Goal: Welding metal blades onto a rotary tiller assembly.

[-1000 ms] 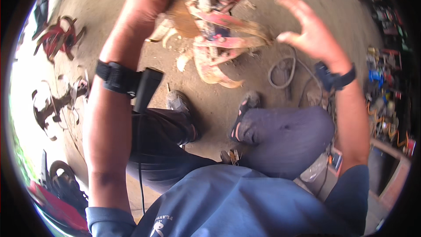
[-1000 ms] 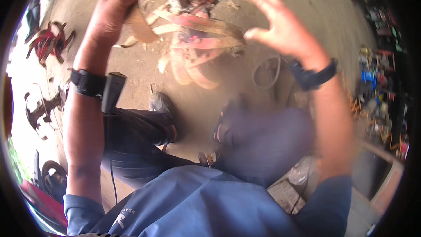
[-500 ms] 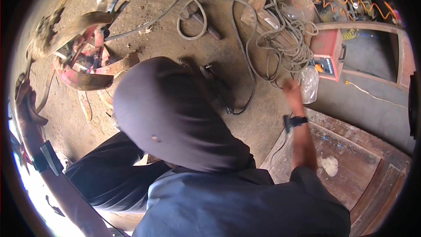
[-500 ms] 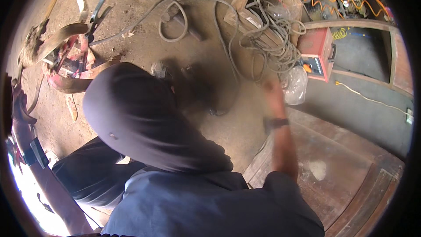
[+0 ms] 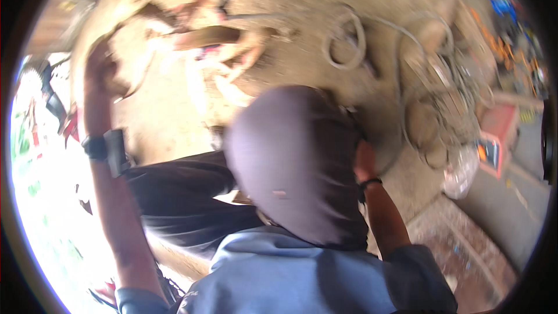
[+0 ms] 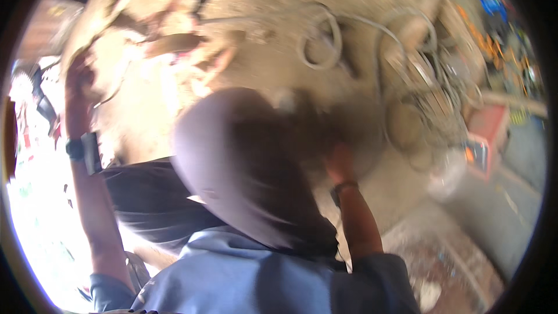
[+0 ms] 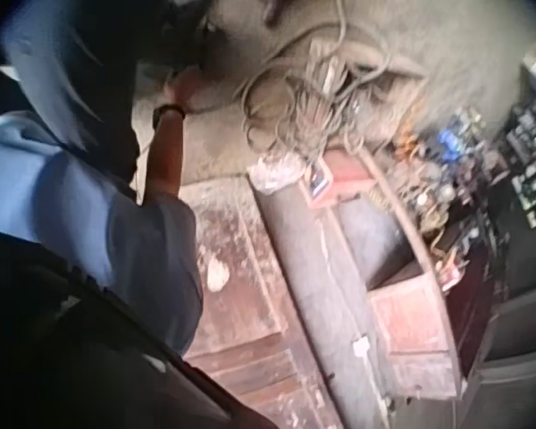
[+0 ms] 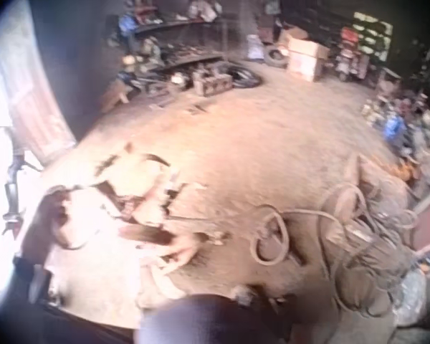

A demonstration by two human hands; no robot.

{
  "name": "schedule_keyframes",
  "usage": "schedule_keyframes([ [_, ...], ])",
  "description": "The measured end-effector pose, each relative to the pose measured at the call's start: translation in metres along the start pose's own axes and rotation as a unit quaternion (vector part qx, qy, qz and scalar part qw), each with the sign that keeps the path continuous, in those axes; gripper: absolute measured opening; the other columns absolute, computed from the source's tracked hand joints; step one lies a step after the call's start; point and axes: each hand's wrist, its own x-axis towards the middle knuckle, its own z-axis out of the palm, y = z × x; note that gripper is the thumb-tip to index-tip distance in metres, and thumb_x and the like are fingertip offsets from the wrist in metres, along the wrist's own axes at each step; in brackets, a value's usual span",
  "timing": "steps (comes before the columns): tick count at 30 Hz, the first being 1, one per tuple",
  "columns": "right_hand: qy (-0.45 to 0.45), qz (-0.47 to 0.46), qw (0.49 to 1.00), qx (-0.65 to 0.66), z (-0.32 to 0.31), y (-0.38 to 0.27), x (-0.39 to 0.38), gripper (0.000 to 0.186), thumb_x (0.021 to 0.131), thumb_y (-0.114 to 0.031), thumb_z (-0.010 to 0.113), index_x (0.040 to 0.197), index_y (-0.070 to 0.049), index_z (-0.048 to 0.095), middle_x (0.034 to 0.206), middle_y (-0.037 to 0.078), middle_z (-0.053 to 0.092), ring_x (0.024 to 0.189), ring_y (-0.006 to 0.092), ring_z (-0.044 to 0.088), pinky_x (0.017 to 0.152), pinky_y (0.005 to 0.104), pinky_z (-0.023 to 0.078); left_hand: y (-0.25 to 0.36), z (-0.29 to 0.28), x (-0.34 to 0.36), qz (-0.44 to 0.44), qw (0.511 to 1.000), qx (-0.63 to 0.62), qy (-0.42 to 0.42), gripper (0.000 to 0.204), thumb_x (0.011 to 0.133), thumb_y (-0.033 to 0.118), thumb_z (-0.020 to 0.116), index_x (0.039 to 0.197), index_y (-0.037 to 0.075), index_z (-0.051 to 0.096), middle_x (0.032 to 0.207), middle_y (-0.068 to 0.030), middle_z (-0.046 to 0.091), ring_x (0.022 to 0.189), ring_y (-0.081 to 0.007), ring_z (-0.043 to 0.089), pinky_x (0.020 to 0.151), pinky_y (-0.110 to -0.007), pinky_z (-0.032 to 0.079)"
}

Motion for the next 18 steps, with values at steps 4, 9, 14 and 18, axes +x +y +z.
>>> schedule_keyframes([
  [4, 0.049, -0.003, 0.997, 0.064, -0.027, 0.001, -0.003, 0.065, 0.102, -0.03, 0.064, 0.154, 0.005, 0.049, 0.151, 0.033, 0.054, 0.142, 0.0468, 0.052, 0.12, 0.0527, 0.041, 0.02, 0.042, 0.01, 0.098, 0.991, -0.074, 0.043, 0.031, 0.101, 0.022, 0.068, 0.126, 0.006, 0.074, 0.119, -0.0072, 0.069, 0.102, -0.0131, 0.063, 0.085, -0.03, 0.056],
  [9, 0.102, -0.08, 0.985, 0.11, -0.219, 0.0, -0.014, 0.058, 0.099, -0.011, 0.063, 0.153, 0.003, 0.05, 0.15, 0.029, 0.057, 0.144, 0.0424, 0.052, 0.121, 0.0505, 0.041, 0.069, 0.082, 0.022, -0.076, 0.985, -0.11, 0.108, 0.029, 0.102, 0.024, 0.063, 0.115, 0.003, 0.079, 0.111, -0.0081, 0.074, 0.098, -0.0166, 0.067, 0.088, -0.031, 0.055],
  [14, 0.195, -0.167, 0.967, -0.009, -0.455, -0.096, -0.032, 0.072, 0.1, -0.013, 0.071, 0.162, 0.005, 0.039, 0.141, 0.018, 0.064, 0.129, 0.0298, 0.064, 0.113, 0.0415, 0.049, 0.077, 0.101, 0.031, -0.095, 0.972, -0.158, 0.146, 0.022, 0.091, 0.021, 0.076, 0.105, 0.004, 0.082, 0.096, -0.0076, 0.074, 0.083, -0.0168, 0.068, 0.075, -0.032, 0.055],
  [18, 0.028, -0.175, 0.961, 0.212, -0.544, -0.169, -0.027, 0.068, 0.106, -0.031, 0.069, 0.16, 0.001, 0.042, 0.1, 0.002, 0.063, 0.076, 0.0061, 0.057, 0.067, 0.0246, 0.051, 0.067, 0.083, 0.029, -0.109, 0.959, -0.188, 0.184, 0.026, 0.076, 0.009, 0.088, 0.097, -0.003, 0.079, 0.092, -0.0107, 0.076, 0.077, -0.0203, 0.071, 0.071, -0.036, 0.058],
])
